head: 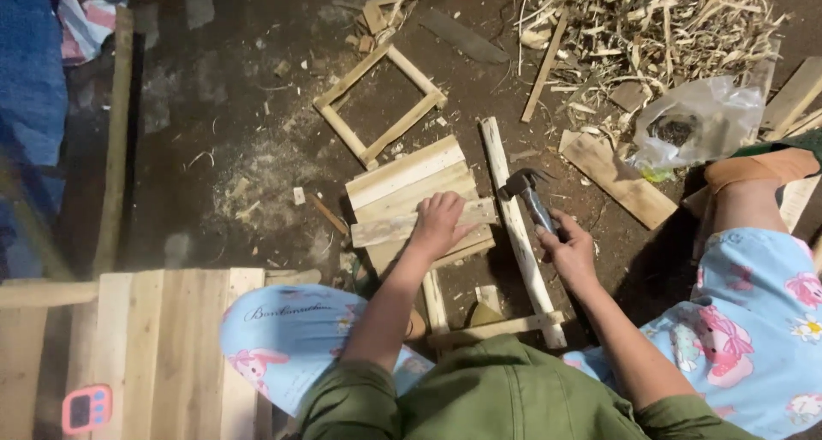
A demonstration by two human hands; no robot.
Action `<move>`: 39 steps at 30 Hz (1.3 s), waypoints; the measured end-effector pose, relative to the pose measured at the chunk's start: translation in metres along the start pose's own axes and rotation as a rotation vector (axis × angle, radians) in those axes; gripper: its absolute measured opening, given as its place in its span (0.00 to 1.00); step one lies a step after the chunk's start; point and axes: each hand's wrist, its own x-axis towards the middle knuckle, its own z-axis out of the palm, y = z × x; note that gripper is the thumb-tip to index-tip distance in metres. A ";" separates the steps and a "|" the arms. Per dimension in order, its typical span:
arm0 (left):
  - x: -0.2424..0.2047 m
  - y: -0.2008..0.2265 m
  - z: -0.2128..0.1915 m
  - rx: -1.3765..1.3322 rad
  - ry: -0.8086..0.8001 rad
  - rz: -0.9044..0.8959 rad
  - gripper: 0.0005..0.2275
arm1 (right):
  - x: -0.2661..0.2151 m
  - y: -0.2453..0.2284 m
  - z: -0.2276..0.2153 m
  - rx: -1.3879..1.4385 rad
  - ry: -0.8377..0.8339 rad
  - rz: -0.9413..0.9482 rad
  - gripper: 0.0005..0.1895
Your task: Assembling a small wooden stool by nailing wooden slats onto a frame using a hammer.
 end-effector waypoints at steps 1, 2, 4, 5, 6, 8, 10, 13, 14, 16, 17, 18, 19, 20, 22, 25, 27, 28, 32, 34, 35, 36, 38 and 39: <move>0.002 0.001 -0.006 0.001 0.003 0.005 0.23 | 0.002 -0.001 0.001 0.001 0.004 -0.005 0.24; 0.003 0.002 -0.012 0.012 -0.012 0.014 0.23 | 0.004 -0.001 0.002 -0.001 0.006 -0.008 0.24; -0.003 0.006 -0.018 0.008 -0.039 0.020 0.22 | -0.004 -0.001 0.000 -0.013 0.012 0.005 0.24; -0.003 0.005 -0.022 -0.042 -0.057 -0.001 0.23 | -0.005 -0.006 0.001 -0.012 0.007 0.000 0.24; -0.002 0.003 -0.026 -0.093 -0.074 -0.023 0.24 | -0.006 -0.011 0.002 -0.011 0.002 -0.005 0.23; -0.002 -0.002 -0.027 -0.126 -0.112 -0.080 0.25 | -0.005 -0.011 0.000 -0.021 -0.002 -0.015 0.23; -0.008 0.000 -0.028 -0.164 -0.165 -0.139 0.26 | -0.015 -0.014 -0.003 -0.030 -0.004 -0.008 0.22; -0.003 0.004 -0.036 -0.195 -0.169 -0.202 0.27 | -0.019 -0.022 -0.006 -0.082 -0.022 -0.038 0.21; -0.001 0.006 -0.037 -0.213 -0.165 -0.237 0.25 | -0.019 -0.017 -0.009 -0.098 -0.032 -0.051 0.21; 0.000 0.005 -0.022 -0.237 -0.160 -0.279 0.24 | -0.026 -0.014 -0.014 -0.122 -0.047 -0.062 0.21; 0.003 0.001 -0.007 -0.258 -0.159 -0.335 0.25 | -0.030 -0.017 -0.016 -0.151 -0.090 -0.118 0.22; 0.007 -0.001 0.008 -0.278 -0.158 -0.392 0.26 | -0.034 -0.019 -0.018 -0.179 -0.132 -0.174 0.23; 0.007 0.002 0.000 -0.284 -0.159 -0.393 0.26 | -0.035 -0.014 -0.018 -0.184 -0.132 -0.172 0.23; 0.008 0.005 -0.008 -0.298 -0.153 -0.425 0.24 | -0.037 -0.010 -0.018 -0.184 -0.131 -0.178 0.23; 0.006 0.018 -0.022 -0.314 -0.142 -0.458 0.23 | -0.042 -0.003 -0.022 -0.185 -0.133 -0.187 0.23; 0.007 0.029 -0.032 -0.247 -0.149 -0.470 0.19 | -0.040 -0.002 -0.021 -0.168 -0.102 -0.184 0.21; 0.002 0.029 -0.017 -0.315 -0.085 -0.463 0.11 | -0.038 -0.011 -0.024 -0.183 -0.105 -0.200 0.22; -0.001 0.033 -0.023 -0.318 -0.095 -0.463 0.11 | -0.036 -0.003 -0.024 -0.184 -0.103 -0.190 0.22; 0.004 0.035 -0.034 -0.365 -0.132 -0.500 0.10 | -0.025 0.011 -0.021 -0.077 -0.181 -0.124 0.21; 0.005 0.031 -0.033 -0.356 -0.147 -0.507 0.10 | -0.025 0.003 -0.016 -0.040 -0.190 -0.103 0.21; 0.004 0.031 -0.032 -0.360 -0.150 -0.510 0.10 | -0.026 -0.006 -0.017 -0.028 -0.181 -0.112 0.21; 0.004 0.031 -0.031 -0.364 -0.153 -0.513 0.10 | -0.028 -0.014 -0.017 -0.015 -0.171 -0.121 0.21; 0.002 0.034 -0.032 -0.348 -0.162 -0.515 0.09 | -0.031 -0.024 -0.022 0.006 -0.156 -0.130 0.20; 0.005 0.033 -0.035 -0.326 -0.158 -0.513 0.08 | -0.029 -0.030 -0.023 0.030 -0.142 -0.153 0.19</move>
